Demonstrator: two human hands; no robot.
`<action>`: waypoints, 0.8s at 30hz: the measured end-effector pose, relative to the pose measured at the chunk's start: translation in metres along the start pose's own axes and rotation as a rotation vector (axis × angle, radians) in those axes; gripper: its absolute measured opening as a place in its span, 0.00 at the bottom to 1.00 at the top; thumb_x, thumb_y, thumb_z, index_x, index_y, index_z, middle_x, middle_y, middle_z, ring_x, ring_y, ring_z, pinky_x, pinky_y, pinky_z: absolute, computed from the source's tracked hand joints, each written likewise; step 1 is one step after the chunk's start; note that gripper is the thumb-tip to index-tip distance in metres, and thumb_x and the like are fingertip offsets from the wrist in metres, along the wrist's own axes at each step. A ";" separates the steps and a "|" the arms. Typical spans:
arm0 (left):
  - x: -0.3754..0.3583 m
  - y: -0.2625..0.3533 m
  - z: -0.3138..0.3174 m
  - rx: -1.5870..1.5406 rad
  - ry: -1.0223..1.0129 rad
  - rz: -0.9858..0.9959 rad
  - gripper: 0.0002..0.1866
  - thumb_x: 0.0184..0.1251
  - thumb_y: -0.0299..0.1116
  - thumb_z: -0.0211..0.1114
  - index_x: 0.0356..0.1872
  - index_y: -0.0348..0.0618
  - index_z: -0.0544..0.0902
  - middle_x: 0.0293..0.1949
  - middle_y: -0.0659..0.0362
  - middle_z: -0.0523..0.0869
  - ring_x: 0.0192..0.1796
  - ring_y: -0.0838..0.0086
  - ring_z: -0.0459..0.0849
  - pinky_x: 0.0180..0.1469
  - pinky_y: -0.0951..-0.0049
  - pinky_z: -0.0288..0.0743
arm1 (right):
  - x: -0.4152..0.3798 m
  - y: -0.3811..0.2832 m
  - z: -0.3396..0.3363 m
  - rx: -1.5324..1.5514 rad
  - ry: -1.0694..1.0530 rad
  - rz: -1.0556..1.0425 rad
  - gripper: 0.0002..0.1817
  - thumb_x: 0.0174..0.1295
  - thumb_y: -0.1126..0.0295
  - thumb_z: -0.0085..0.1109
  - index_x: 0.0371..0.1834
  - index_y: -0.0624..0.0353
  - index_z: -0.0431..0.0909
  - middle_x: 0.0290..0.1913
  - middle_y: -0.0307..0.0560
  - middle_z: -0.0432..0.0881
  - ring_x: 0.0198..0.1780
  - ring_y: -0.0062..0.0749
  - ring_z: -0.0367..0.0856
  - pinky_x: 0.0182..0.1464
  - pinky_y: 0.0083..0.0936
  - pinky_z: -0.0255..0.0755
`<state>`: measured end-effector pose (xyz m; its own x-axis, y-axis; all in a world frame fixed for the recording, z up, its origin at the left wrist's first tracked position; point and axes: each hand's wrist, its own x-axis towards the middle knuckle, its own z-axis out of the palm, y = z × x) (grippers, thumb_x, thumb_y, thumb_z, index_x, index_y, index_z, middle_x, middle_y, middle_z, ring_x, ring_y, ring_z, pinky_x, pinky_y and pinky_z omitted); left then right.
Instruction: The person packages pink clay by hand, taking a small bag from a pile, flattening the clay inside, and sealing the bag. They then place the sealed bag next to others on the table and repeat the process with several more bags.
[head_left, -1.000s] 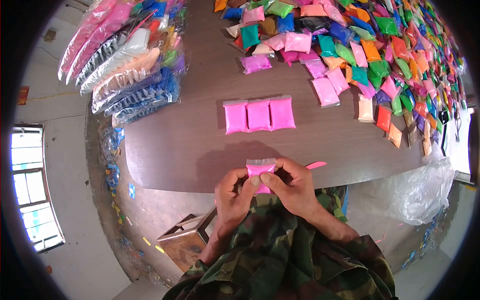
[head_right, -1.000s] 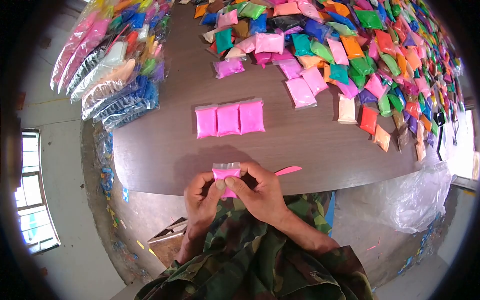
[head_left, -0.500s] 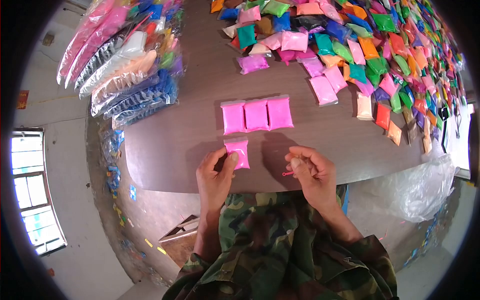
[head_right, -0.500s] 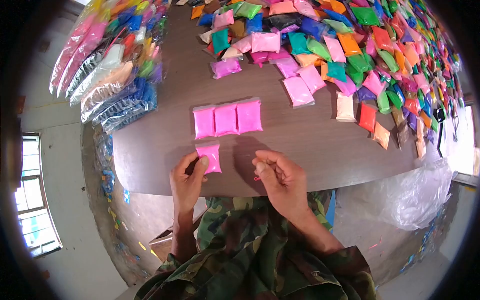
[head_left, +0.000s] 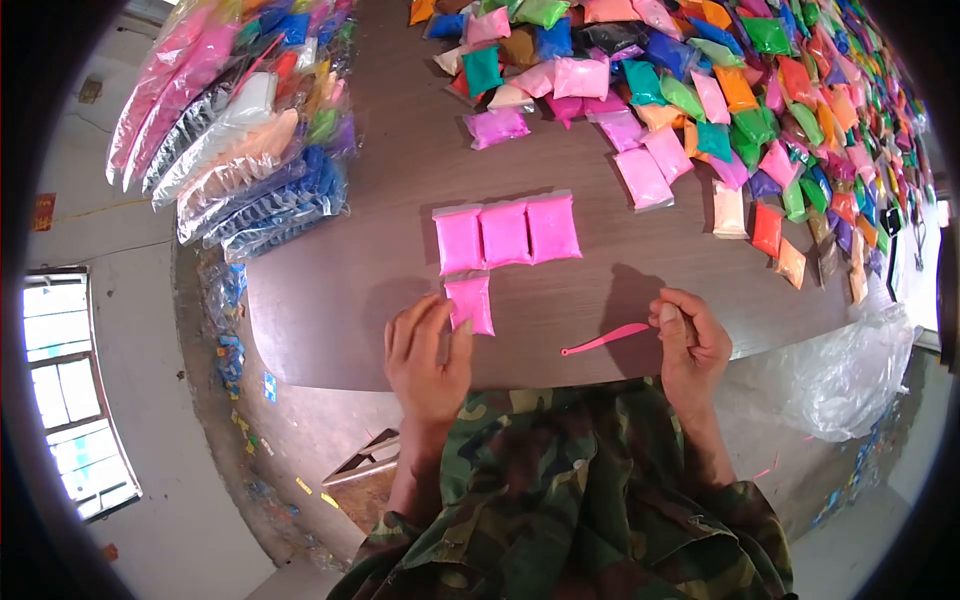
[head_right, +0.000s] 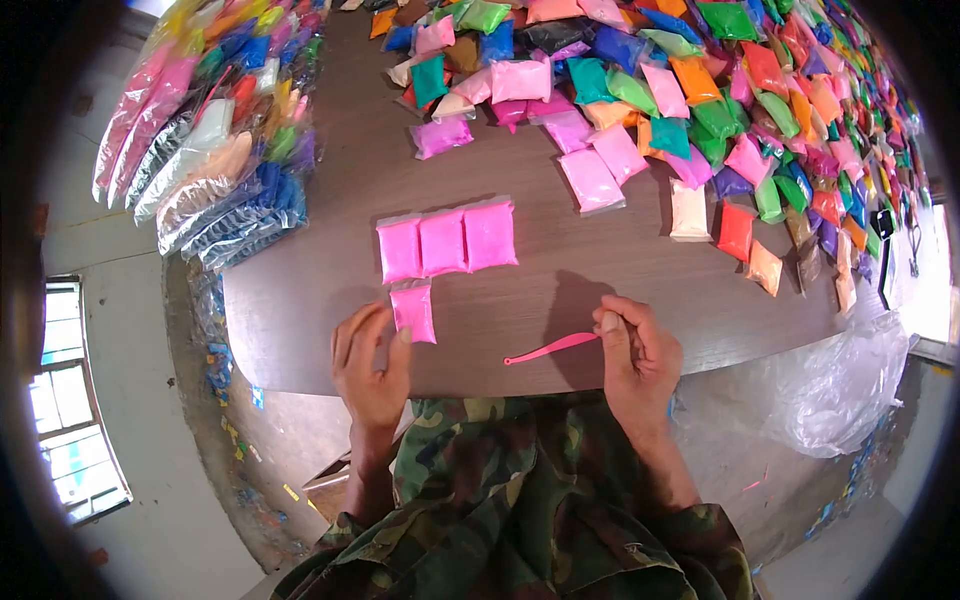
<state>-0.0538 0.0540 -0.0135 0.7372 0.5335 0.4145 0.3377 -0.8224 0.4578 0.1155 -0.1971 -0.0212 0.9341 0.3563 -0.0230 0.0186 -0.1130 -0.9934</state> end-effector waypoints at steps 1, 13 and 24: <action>-0.001 0.005 -0.001 0.022 -0.029 0.059 0.18 0.65 0.27 0.79 0.56 0.35 0.90 0.62 0.49 0.89 0.63 0.49 0.85 0.64 0.53 0.82 | 0.001 0.001 -0.002 -0.040 0.014 -0.026 0.10 0.81 0.76 0.62 0.59 0.67 0.85 0.46 0.46 0.91 0.45 0.22 0.89 0.52 0.21 0.85; -0.018 0.001 0.016 0.131 -0.155 0.162 0.20 0.73 0.30 0.72 0.62 0.33 0.89 0.71 0.48 0.85 0.74 0.47 0.81 0.74 0.47 0.73 | 0.006 0.014 0.001 -0.281 0.066 -0.259 0.07 0.74 0.79 0.67 0.52 0.62 0.88 0.39 0.45 0.89 0.29 0.21 0.81 0.32 0.21 0.72; -0.020 -0.002 0.016 0.115 -0.154 0.177 0.19 0.72 0.28 0.72 0.62 0.34 0.88 0.72 0.46 0.84 0.74 0.46 0.80 0.75 0.46 0.72 | 0.005 0.015 0.000 -0.208 0.087 -0.325 0.08 0.70 0.80 0.71 0.50 0.62 0.89 0.32 0.45 0.84 0.23 0.23 0.72 0.27 0.25 0.66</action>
<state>-0.0598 0.0420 -0.0352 0.8683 0.3499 0.3516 0.2532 -0.9222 0.2923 0.1202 -0.1974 -0.0361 0.8940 0.3259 0.3077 0.3822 -0.1956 -0.9032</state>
